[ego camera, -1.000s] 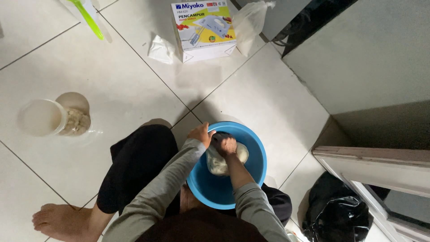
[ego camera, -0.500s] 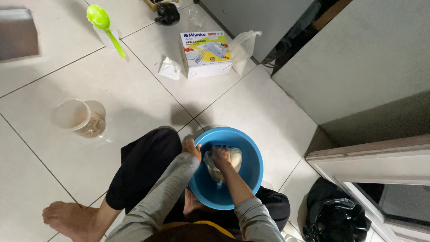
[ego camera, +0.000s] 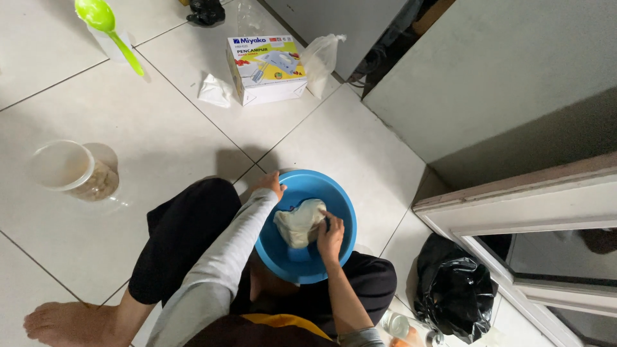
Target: Kneading a ball of dough in a blue plastic bowl while sitting on the floor.
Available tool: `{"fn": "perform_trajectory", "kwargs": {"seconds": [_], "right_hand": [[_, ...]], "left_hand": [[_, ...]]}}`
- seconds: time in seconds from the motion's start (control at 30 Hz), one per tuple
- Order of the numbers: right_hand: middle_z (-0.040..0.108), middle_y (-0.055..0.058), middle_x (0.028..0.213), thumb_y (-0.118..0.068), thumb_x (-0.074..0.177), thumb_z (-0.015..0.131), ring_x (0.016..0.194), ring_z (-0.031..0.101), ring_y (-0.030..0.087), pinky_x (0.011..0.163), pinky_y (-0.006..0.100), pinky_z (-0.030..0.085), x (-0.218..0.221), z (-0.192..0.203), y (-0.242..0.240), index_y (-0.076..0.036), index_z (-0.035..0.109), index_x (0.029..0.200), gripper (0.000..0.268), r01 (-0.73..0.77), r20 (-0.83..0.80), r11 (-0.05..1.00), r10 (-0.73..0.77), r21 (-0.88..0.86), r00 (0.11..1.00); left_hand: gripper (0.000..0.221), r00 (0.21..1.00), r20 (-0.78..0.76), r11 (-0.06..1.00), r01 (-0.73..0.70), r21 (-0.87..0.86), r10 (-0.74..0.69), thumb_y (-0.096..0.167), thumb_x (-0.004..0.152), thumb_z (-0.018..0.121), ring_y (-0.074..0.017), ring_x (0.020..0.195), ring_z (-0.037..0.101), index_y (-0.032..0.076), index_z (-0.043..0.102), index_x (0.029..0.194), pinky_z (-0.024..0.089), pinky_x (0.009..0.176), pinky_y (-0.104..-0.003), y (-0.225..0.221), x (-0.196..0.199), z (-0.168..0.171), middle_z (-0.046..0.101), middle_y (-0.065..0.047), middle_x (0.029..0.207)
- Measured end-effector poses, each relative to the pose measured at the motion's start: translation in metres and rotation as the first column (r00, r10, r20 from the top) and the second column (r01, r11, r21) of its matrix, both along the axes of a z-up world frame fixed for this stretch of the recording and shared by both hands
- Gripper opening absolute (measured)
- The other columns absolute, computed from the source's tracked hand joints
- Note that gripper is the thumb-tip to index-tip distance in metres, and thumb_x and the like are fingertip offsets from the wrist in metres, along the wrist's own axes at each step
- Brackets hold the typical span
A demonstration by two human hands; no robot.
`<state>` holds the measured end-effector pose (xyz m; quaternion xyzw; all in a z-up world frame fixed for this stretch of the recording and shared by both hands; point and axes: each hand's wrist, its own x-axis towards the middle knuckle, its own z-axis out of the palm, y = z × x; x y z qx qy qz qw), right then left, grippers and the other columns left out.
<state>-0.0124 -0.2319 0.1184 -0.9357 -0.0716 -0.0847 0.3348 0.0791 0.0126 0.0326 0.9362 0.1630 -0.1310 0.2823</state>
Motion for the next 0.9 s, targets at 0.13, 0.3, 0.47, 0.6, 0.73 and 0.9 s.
{"fn": "perform_trajectory", "kwargs": {"seconds": [0.13,0.3,0.47,0.6,0.73,0.9], "right_hand": [[0.053,0.017,0.151,-0.048,0.108,0.048,0.145,0.045,0.037,0.116,0.054,0.041,0.066,-0.076,-0.046,-0.023,0.047,0.155,0.053,0.297,-0.641,0.943,-0.135,0.151,0.756],[0.070,0.026,0.122,-0.069,0.103,0.037,0.122,0.067,0.036,0.096,0.051,0.055,0.100,-0.084,-0.022,-0.002,0.065,0.129,0.077,0.367,-0.752,0.930,-0.243,-0.001,0.613],[0.060,0.028,0.142,-0.083,0.093,0.032,0.138,0.054,0.039,0.114,0.051,0.044,0.129,-0.055,0.014,0.002,0.063,0.137,0.101,0.215,-0.745,0.965,-0.254,-0.151,0.617],[0.063,0.016,0.143,-0.088,0.090,0.045,0.136,0.056,0.035,0.110,0.053,0.046,0.162,-0.128,0.017,-0.011,0.067,0.136,0.092,0.044,-0.682,0.988,-0.137,-0.151,0.719],[0.070,0.009,0.135,-0.079,0.097,0.039,0.128,0.066,0.022,0.102,0.035,0.055,0.108,-0.089,0.077,-0.013,0.071,0.130,0.080,-0.209,-0.324,0.735,-0.015,-0.645,0.946],[0.027,-0.005,0.159,-0.053,0.084,0.065,0.137,0.052,0.028,0.117,0.069,0.029,0.055,-0.008,0.118,-0.025,0.054,0.135,0.060,-0.435,-0.492,0.797,0.203,-0.420,0.847]], "left_hand": [[0.058,0.998,-0.057,0.999,0.035,0.009,-0.034,0.047,0.105,0.050,-0.0258,0.137,0.057,0.017,0.043,0.155,0.050,0.108,-0.049,-0.002,0.018,0.002,0.058,-0.008,0.150],[0.059,0.998,-0.035,0.997,-0.046,-0.057,0.044,0.042,0.105,0.055,-0.0335,0.121,0.068,0.015,0.041,0.155,0.058,0.094,-0.054,-0.004,0.001,0.017,0.069,-0.014,0.135],[0.045,0.994,-0.014,0.985,-0.108,-0.137,0.107,0.036,0.106,0.052,-0.0412,0.110,0.071,0.010,0.045,0.143,0.060,0.090,-0.057,-0.009,-0.004,0.018,0.071,-0.020,0.122],[0.036,0.988,-0.043,0.965,-0.154,-0.210,0.149,0.032,0.107,0.051,-0.0427,0.110,0.070,0.010,0.047,0.135,0.060,0.091,-0.057,-0.009,-0.006,0.034,0.068,-0.021,0.122],[0.047,0.988,-0.069,0.970,-0.149,-0.190,0.138,0.029,0.109,0.049,-0.0411,0.113,0.069,0.006,0.041,0.149,0.058,0.094,-0.057,-0.012,-0.001,0.018,0.067,-0.019,0.131],[0.038,0.991,-0.046,0.979,-0.133,-0.157,0.128,0.033,0.107,0.051,-0.0420,0.112,0.070,0.011,0.047,0.138,0.058,0.093,-0.057,-0.013,0.004,0.007,0.069,-0.019,0.123]]}}
